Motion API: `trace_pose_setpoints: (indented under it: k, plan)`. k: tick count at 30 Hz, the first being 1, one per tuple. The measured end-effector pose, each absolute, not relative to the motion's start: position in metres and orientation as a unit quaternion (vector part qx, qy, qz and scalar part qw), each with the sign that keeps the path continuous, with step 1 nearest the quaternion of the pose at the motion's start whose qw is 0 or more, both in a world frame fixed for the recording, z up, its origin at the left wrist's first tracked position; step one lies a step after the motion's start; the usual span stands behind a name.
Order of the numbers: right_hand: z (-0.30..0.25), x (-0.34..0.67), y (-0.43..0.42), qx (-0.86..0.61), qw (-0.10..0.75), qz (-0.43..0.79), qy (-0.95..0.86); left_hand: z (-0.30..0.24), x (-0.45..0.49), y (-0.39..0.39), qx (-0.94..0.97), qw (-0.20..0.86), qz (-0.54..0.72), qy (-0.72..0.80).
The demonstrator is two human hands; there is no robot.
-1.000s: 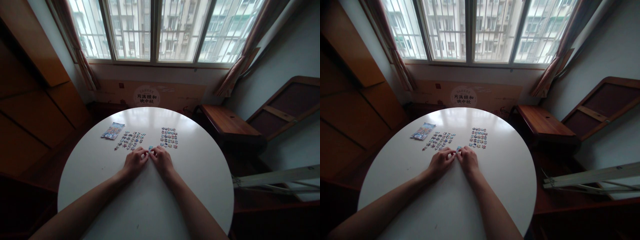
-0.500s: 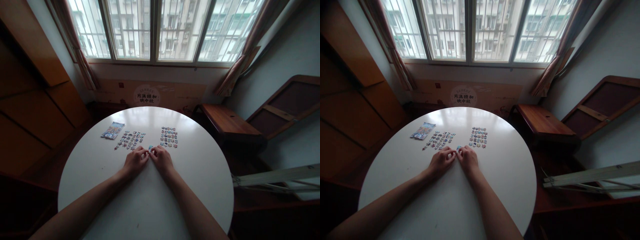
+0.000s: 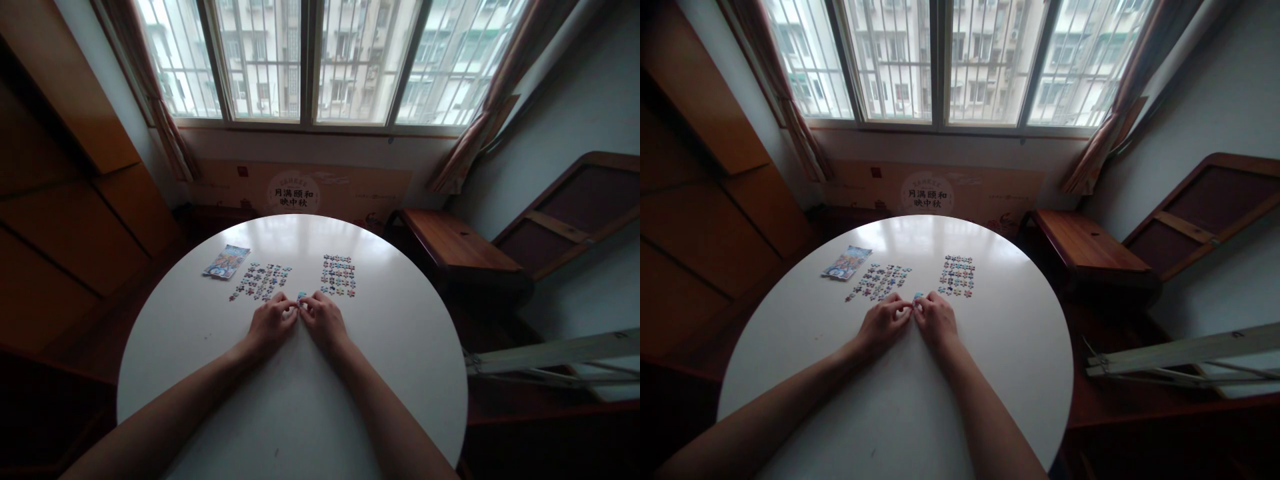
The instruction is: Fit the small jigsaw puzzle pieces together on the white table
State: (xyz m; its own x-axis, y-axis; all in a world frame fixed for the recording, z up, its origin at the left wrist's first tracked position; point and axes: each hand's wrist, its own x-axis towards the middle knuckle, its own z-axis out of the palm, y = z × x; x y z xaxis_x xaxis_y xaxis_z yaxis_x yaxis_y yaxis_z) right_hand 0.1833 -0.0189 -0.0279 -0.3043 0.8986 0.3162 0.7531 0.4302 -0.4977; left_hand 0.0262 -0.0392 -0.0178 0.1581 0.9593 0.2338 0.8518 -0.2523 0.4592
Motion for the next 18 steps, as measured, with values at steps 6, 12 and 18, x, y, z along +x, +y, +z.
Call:
trace_pose_setpoints:
  k: [6,12,18]
  plan:
    - [-0.0272,0.1834,-0.0182,-0.518,0.273,0.126,-0.801,-0.0167,0.0267,-0.0401,0.759,0.106,0.231,0.600]
    - [-0.0301,0.1843,-0.0166,-0.522,0.299,0.155,-0.784,-0.0196,0.0245,-0.0381,0.758,0.099,0.253,0.592]
    - [-0.0296,0.1854,-0.0160,-0.522,0.290,0.159,-0.786,-0.0165,0.0255,-0.0389,0.740,0.099,0.240,0.620]
